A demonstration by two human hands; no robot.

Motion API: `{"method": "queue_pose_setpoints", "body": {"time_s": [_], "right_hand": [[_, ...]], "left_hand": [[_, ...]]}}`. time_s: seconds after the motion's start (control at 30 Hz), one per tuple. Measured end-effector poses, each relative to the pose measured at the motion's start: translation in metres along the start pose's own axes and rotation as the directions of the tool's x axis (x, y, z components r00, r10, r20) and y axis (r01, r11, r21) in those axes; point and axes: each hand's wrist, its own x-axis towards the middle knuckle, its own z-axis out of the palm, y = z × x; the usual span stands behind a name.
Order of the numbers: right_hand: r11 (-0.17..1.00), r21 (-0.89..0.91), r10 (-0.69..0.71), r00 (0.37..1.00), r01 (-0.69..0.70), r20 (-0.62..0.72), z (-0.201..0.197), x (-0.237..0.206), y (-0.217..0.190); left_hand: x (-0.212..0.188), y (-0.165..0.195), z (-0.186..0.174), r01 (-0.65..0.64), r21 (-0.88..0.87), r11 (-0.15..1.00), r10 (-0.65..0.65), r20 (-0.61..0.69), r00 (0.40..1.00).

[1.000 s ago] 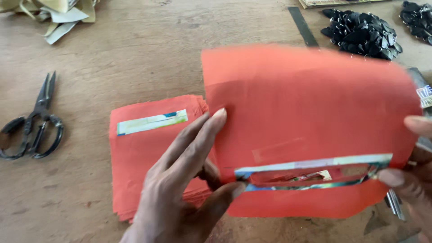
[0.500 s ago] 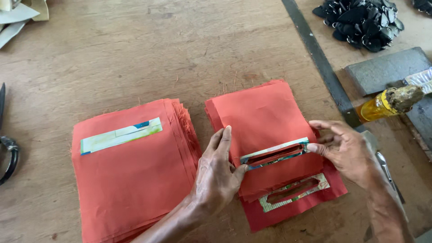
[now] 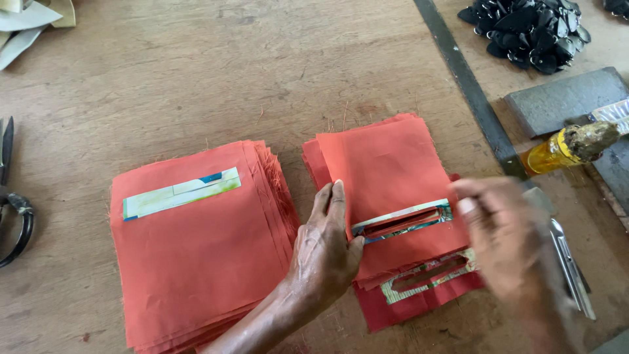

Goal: The person takes red fabric pieces with a horizontal slit, inserts a printed paper strip through the slit, folds the fabric over the strip, and stacks the finished piece on a pile on the workbench, repeating this for piece after piece.

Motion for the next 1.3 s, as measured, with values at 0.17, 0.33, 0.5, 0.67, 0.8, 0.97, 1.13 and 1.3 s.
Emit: {"method": "queue_pose_setpoints", "body": {"time_s": [0.17, 0.33, 0.5, 0.67, 0.8, 0.97, 1.13, 1.3], "right_hand": [[0.993, 0.098, -0.097, 0.945, 0.07, 0.312, 0.031, -0.014, -0.023], [0.993, 0.097, -0.087, 0.961, 0.063, 0.263, 0.032, -0.021, -0.021], [0.985, 0.158, -0.087, 0.988, 0.067, 0.124, 0.028, -0.028, -0.022], [0.984, 0.141, -0.13, 0.979, 0.108, 0.156, 0.038, -0.033, -0.047], [0.939, 0.267, -0.268, 0.949, 0.218, 0.166, 0.054, -0.05, -0.079], [0.894, 0.443, -0.223, 0.919, 0.061, 0.325, 0.069, -0.063, -0.098], [0.878, 0.471, -0.269, 0.902, 0.085, 0.339, 0.086, -0.072, -0.109], [0.866, 0.476, -0.329, 0.891, 0.153, 0.312, 0.098, -0.075, -0.118]], "left_hand": [[-0.003, -0.004, 0.001, -0.16, 0.032, 0.987, 0.162, -0.135, 0.977], [-0.02, -0.008, -0.023, -0.083, -0.118, 0.989, 0.076, -0.064, 0.995], [-0.056, -0.018, -0.062, -0.115, -0.012, 0.993, 0.115, -0.016, 0.993], [-0.082, -0.032, -0.068, -0.219, 0.087, 0.972, 0.226, -0.089, 0.97], [-0.093, -0.04, -0.068, -0.185, 0.235, 0.954, 0.214, -0.109, 0.971], [-0.095, -0.047, -0.08, -0.084, 0.098, 0.992, 0.092, -0.083, 0.992], [-0.095, -0.064, -0.082, -0.067, -0.022, 0.997, 0.065, -0.104, 0.992], [-0.089, -0.075, -0.089, -0.067, -0.135, 0.989, 0.036, -0.221, 0.975]]}}
